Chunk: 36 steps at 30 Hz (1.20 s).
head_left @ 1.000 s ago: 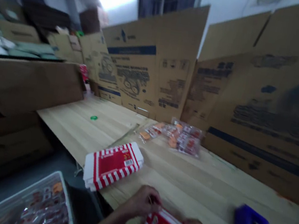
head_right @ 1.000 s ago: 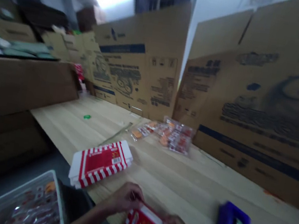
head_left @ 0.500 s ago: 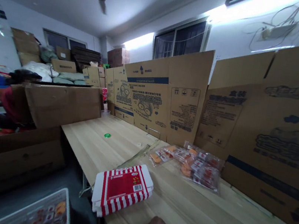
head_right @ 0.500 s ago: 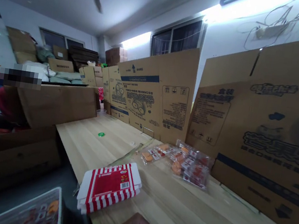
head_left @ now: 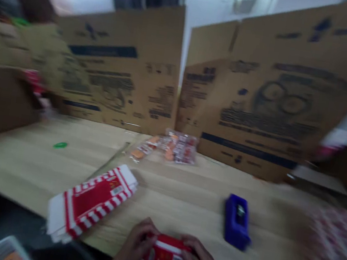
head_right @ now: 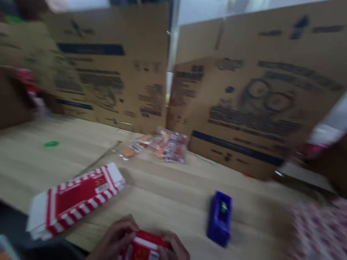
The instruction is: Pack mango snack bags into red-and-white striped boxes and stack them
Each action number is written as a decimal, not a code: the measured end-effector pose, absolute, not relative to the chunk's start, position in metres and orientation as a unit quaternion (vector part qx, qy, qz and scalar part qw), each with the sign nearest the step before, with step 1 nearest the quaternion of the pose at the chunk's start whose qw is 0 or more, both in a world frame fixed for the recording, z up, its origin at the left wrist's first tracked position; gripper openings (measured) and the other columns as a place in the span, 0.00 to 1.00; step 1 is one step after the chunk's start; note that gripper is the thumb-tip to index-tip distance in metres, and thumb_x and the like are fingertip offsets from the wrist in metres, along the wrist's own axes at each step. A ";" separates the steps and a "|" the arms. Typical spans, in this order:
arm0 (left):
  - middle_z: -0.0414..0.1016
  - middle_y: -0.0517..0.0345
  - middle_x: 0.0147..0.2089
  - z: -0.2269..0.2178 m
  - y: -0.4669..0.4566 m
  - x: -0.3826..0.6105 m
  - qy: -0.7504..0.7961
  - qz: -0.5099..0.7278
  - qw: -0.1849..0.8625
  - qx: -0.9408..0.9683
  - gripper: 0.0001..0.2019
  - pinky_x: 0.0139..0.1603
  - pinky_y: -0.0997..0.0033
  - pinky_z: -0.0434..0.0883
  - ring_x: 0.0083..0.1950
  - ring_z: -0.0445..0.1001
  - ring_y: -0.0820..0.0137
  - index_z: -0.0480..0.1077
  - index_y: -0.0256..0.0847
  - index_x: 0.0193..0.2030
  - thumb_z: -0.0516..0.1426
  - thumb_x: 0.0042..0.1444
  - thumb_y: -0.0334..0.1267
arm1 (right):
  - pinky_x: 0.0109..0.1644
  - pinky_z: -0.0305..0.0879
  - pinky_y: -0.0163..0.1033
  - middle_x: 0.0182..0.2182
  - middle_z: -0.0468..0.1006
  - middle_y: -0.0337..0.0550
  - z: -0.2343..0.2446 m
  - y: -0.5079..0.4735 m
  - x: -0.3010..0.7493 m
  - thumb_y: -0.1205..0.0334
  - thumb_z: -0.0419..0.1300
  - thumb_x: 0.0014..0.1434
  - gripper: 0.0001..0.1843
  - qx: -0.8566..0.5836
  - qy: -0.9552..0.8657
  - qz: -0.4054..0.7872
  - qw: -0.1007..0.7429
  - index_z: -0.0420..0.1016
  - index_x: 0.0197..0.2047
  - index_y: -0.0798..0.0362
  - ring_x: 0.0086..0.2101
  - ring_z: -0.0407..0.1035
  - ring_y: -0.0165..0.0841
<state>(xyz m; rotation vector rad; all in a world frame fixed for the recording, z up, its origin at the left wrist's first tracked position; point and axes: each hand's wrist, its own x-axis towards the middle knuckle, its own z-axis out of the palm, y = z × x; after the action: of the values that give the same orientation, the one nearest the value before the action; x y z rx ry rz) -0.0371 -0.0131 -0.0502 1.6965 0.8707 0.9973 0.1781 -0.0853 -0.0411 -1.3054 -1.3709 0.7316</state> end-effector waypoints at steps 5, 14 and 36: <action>0.77 0.53 0.41 -0.050 -0.009 -0.032 0.398 0.350 0.637 0.560 0.16 0.39 0.69 0.74 0.42 0.76 0.62 0.77 0.42 0.41 0.63 0.49 0.49 | 0.37 0.71 0.39 0.38 0.77 0.49 -0.043 -0.086 0.250 0.52 0.60 0.56 0.14 -0.662 -0.385 0.085 0.638 0.75 0.40 0.53 0.36 0.72 0.37; 0.80 0.51 0.42 -0.025 0.011 -0.029 0.461 0.389 0.612 0.512 0.22 0.34 0.67 0.78 0.40 0.79 0.56 0.77 0.39 0.39 0.67 0.40 0.51 | 0.32 0.64 0.42 0.25 0.72 0.45 -0.067 -0.065 0.325 0.45 0.64 0.42 0.20 -0.740 -0.258 0.080 0.616 0.78 0.23 0.56 0.26 0.67 0.36; 0.78 0.54 0.34 0.010 0.065 -0.040 0.380 0.192 0.513 0.746 0.17 0.34 0.73 0.70 0.35 0.74 0.66 0.76 0.38 0.36 0.58 0.53 0.51 | 0.41 0.66 0.43 0.29 0.68 0.40 -0.099 -0.096 0.269 0.50 0.65 0.47 0.15 -0.676 -0.183 0.106 0.706 0.73 0.24 0.54 0.33 0.64 0.33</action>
<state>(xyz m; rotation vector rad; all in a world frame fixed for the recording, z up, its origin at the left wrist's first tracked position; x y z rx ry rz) -0.0400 0.0650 0.0098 1.7928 0.9128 0.4619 0.2695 -0.0956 -0.0991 -1.5012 -0.4064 0.2366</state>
